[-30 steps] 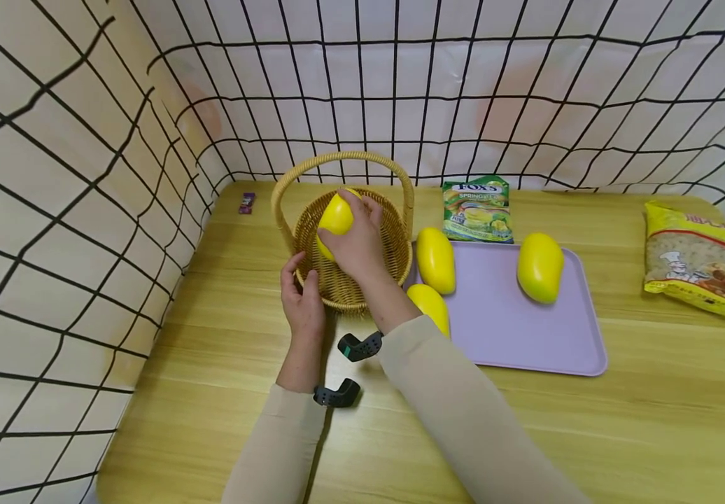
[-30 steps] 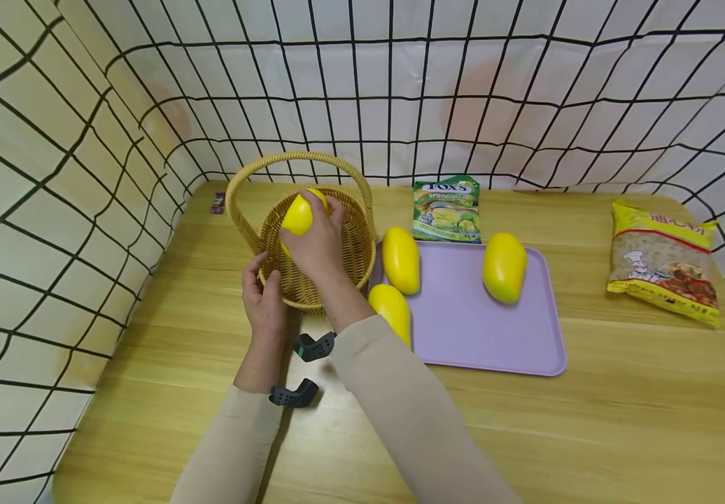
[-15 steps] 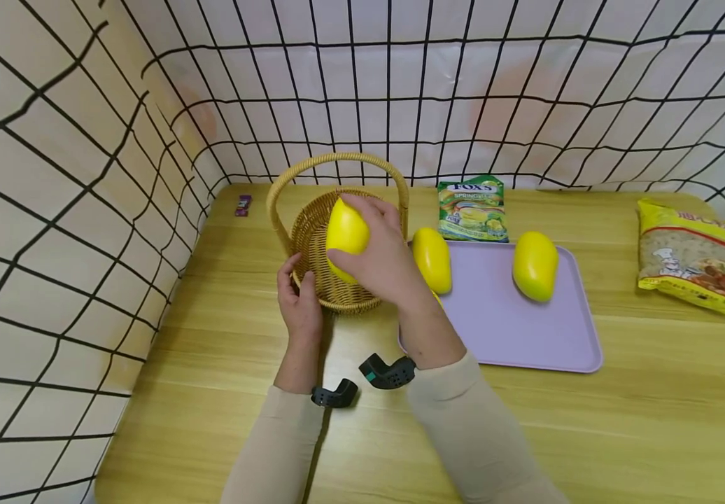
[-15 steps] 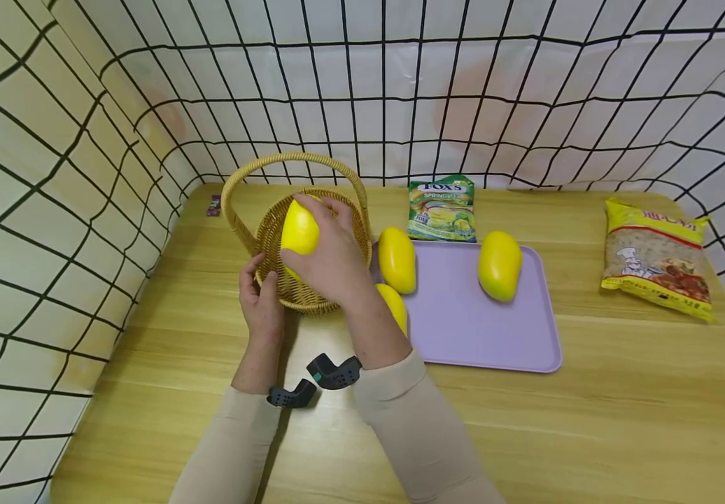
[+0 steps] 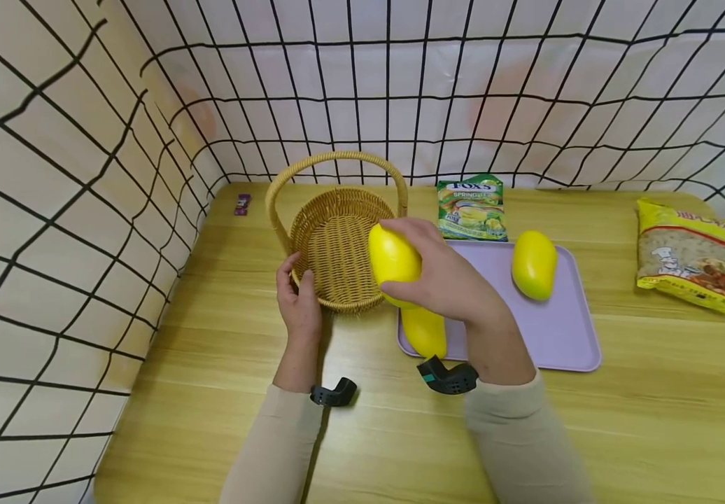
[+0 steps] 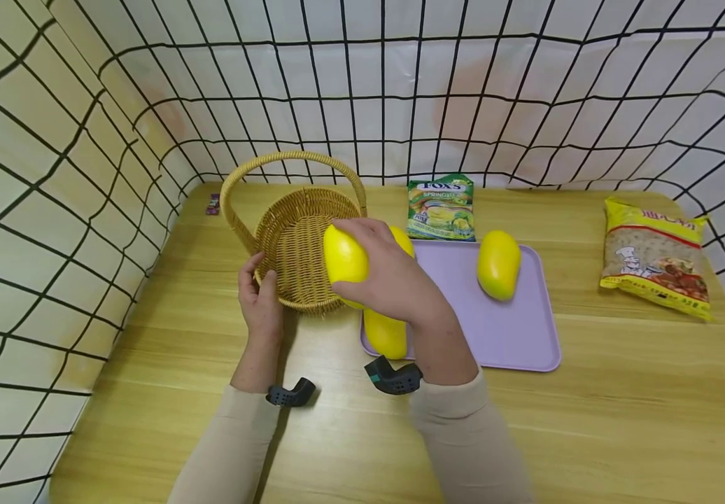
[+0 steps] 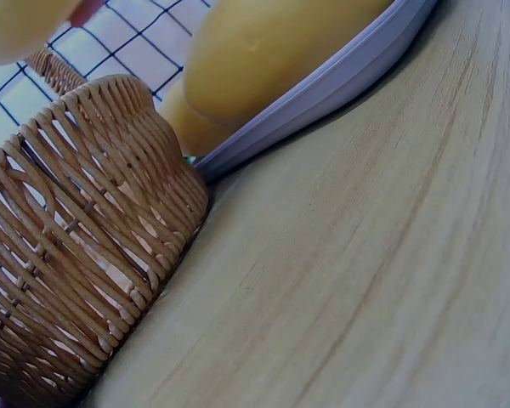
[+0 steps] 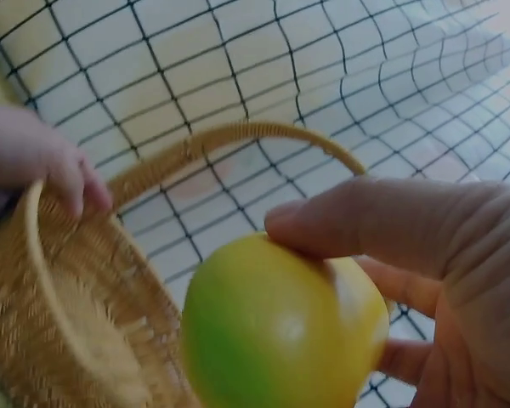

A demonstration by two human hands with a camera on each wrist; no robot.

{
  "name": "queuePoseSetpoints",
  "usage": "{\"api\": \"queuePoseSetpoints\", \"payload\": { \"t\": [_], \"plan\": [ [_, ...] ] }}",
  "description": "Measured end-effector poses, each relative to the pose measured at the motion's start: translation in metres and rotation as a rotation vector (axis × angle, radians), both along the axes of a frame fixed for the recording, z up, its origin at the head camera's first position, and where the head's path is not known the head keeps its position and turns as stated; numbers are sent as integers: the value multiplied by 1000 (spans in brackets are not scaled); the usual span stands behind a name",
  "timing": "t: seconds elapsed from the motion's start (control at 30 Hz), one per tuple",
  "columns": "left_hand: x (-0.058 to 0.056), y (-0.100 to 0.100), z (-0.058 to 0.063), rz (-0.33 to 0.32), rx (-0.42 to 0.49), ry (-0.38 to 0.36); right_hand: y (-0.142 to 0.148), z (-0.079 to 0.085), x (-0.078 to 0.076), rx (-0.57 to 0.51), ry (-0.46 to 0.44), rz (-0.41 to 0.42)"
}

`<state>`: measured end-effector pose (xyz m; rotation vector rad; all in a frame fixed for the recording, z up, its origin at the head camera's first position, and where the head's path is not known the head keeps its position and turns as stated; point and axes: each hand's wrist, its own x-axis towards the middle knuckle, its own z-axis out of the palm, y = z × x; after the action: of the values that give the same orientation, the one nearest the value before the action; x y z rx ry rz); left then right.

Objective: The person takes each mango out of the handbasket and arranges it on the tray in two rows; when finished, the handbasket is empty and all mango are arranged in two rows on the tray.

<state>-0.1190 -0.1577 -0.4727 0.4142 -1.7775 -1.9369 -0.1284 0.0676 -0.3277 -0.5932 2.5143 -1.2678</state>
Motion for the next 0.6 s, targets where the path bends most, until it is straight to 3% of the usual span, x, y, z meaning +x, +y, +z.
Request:
{"api": "queuePoseSetpoints", "payload": {
  "t": [0.13, 0.6],
  "plan": [
    [2, 0, 1, -4, -1, -19, 16, -9, 2, 16, -25, 13],
    [0, 0, 0, -7, -8, -17, 81, -24, 22, 61, -37, -97]
  ]
}}
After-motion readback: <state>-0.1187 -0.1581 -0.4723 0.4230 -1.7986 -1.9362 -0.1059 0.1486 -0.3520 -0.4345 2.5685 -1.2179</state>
